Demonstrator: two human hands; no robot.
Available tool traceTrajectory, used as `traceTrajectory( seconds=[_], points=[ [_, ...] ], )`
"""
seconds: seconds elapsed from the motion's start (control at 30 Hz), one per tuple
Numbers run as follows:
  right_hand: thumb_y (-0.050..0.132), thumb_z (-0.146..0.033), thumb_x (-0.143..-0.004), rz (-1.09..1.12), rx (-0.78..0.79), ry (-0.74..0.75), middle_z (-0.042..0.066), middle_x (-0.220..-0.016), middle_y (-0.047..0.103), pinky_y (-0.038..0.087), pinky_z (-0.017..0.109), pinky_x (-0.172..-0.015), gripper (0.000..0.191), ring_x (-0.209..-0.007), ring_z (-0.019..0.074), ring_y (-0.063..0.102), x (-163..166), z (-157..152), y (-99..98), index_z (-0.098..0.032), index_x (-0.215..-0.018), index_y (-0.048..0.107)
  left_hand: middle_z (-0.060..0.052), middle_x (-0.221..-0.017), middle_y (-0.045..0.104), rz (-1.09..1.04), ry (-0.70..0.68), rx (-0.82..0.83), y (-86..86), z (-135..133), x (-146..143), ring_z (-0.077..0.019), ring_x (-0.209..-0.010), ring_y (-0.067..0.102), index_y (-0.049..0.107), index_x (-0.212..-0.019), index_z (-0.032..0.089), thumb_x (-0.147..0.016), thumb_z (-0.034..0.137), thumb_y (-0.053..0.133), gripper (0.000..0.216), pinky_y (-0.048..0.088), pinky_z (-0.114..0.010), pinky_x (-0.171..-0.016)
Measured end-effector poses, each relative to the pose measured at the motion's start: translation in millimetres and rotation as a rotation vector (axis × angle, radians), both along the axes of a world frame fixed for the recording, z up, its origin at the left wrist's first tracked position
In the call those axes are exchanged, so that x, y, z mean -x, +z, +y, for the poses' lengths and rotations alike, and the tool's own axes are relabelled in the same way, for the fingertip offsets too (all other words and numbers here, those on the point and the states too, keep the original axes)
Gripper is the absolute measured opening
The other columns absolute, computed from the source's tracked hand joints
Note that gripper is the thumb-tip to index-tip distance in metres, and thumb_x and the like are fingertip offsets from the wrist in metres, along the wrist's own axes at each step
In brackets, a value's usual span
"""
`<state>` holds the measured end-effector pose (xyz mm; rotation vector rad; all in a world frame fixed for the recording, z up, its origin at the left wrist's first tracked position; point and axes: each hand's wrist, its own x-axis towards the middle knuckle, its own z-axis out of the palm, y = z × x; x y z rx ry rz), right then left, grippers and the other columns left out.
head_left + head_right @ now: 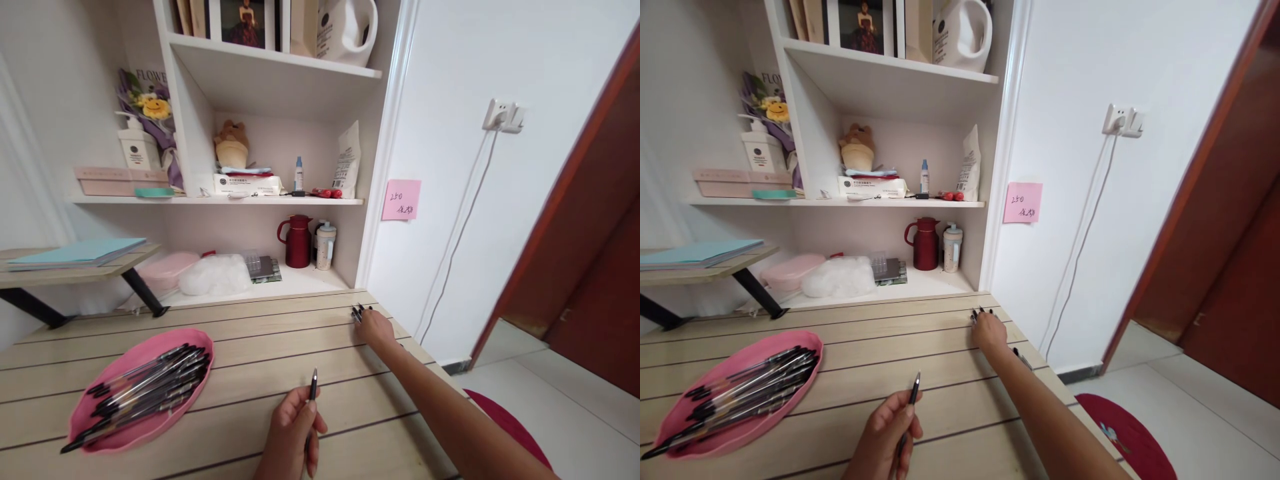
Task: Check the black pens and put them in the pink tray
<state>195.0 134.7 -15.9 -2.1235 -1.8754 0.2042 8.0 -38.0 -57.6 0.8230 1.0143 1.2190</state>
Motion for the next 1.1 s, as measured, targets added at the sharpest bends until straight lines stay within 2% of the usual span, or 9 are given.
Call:
traceTrajectory(
  seconds=[0.13,0.23,0.3,0.33,0.43,0.53,0.67,0.93,1.1],
  points=[
    [0.049,-0.026,-0.074,0.127,0.008,0.065,0.018,-0.089,0.063,0.039,0.031,-0.067,0.017,-0.085,0.0249,0.057,18,-25,6.8,-0.012,-0.073,0.059,0.004,-0.053,0.054,-0.016,-0.003,0.014,0.6,3,1,-0.0015,-0.024,0.033,0.051,-0.09,0.014,-0.061,0.045,0.06,0.043,0.02,-0.016,-0.025],
    [0.046,-0.042,-0.076,0.356,0.113,0.21,0.007,-0.066,0.063,0.038,0.023,-0.052,0.03,-0.058,0.0135,0.057,45,-62,5.8,-0.016,-0.064,0.056,0.005,-0.051,0.053,-0.026,0.005,0.036,0.6,5,2,-0.0018,-0.023,0.033,0.05,-0.085,0.014,-0.059,0.046,0.061,0.043,0.021,-0.016,-0.024],
    [0.042,-0.052,-0.075,0.93,0.351,0.389,0.004,-0.063,0.061,0.035,0.02,-0.046,0.04,-0.05,0.0099,0.052,62,-88,2.7,-0.016,-0.066,0.054,0.005,-0.052,0.054,-0.04,0.005,0.013,0.7,5,3,-0.0015,-0.023,0.034,0.05,-0.084,0.015,-0.059,0.045,0.062,0.041,0.023,-0.016,-0.025],
    [0.045,-0.055,-0.072,1.108,0.414,0.411,0.003,-0.059,0.059,0.033,0.019,-0.044,0.041,-0.048,0.0089,0.05,70,-99,0.8,-0.015,-0.065,0.052,0.005,-0.053,0.053,-0.045,0.003,-0.003,0.9,4,3,-0.0013,-0.024,0.035,0.05,-0.083,0.015,-0.06,0.044,0.062,0.039,0.023,-0.015,-0.025],
    [0.057,-0.054,-0.063,1.381,0.42,0.358,-0.002,-0.049,0.053,0.026,0.018,-0.039,0.04,-0.04,0.0062,0.043,85,-120,-5.3,-0.015,-0.06,0.048,0.005,-0.053,0.053,-0.044,0.005,-0.027,2.0,2,2,-0.0013,-0.025,0.035,0.049,-0.079,0.015,-0.062,0.042,0.061,0.035,0.024,-0.015,-0.025],
    [0.063,-0.049,-0.06,1.448,0.301,0.291,-0.004,-0.042,0.048,0.021,0.018,-0.038,0.038,-0.034,0.0043,0.035,90,-124,-10.9,-0.015,-0.057,0.045,0.006,-0.053,0.052,-0.033,0.023,-0.036,4.1,1,1,-0.0012,-0.026,0.035,0.049,-0.077,0.015,-0.062,0.042,0.061,0.033,0.024,-0.014,-0.025],
    [0.066,-0.042,-0.06,1.467,0.176,0.301,-0.005,-0.039,0.044,0.02,0.02,-0.041,0.036,-0.037,0.0038,0.032,91,-121,-17.7,-0.014,-0.052,0.047,0.005,-0.053,0.052,-0.025,0.04,-0.023,7.7,-2,1,-0.0018,-0.027,0.036,0.047,-0.073,0.016,-0.062,0.04,0.062,0.03,0.024,-0.015,-0.026],
    [0.064,-0.042,-0.062,1.518,0.17,0.358,-0.003,-0.044,0.047,0.025,0.021,-0.044,0.034,-0.041,0.0051,0.036,91,-119,-20.2,-0.013,-0.054,0.05,0.005,-0.053,0.052,-0.025,0.007,0.003,9.1,-2,3,-0.0003,-0.026,0.031,0.047,-0.071,0.016,-0.065,0.039,0.058,0.027,0.02,-0.014,-0.026],
    [0.061,-0.049,-0.064,1.598,0.259,0.372,-0.002,-0.05,0.05,0.032,0.021,-0.047,0.038,-0.044,0.0063,0.041,90,-119,-22.2,-0.013,-0.061,0.052,0.005,-0.055,0.052,-0.026,0.027,-0.022,9.9,-4,2,0.0,-0.025,0.031,0.046,-0.072,0.017,-0.065,0.039,0.059,0.027,0.018,-0.014,-0.026]
  ],
)
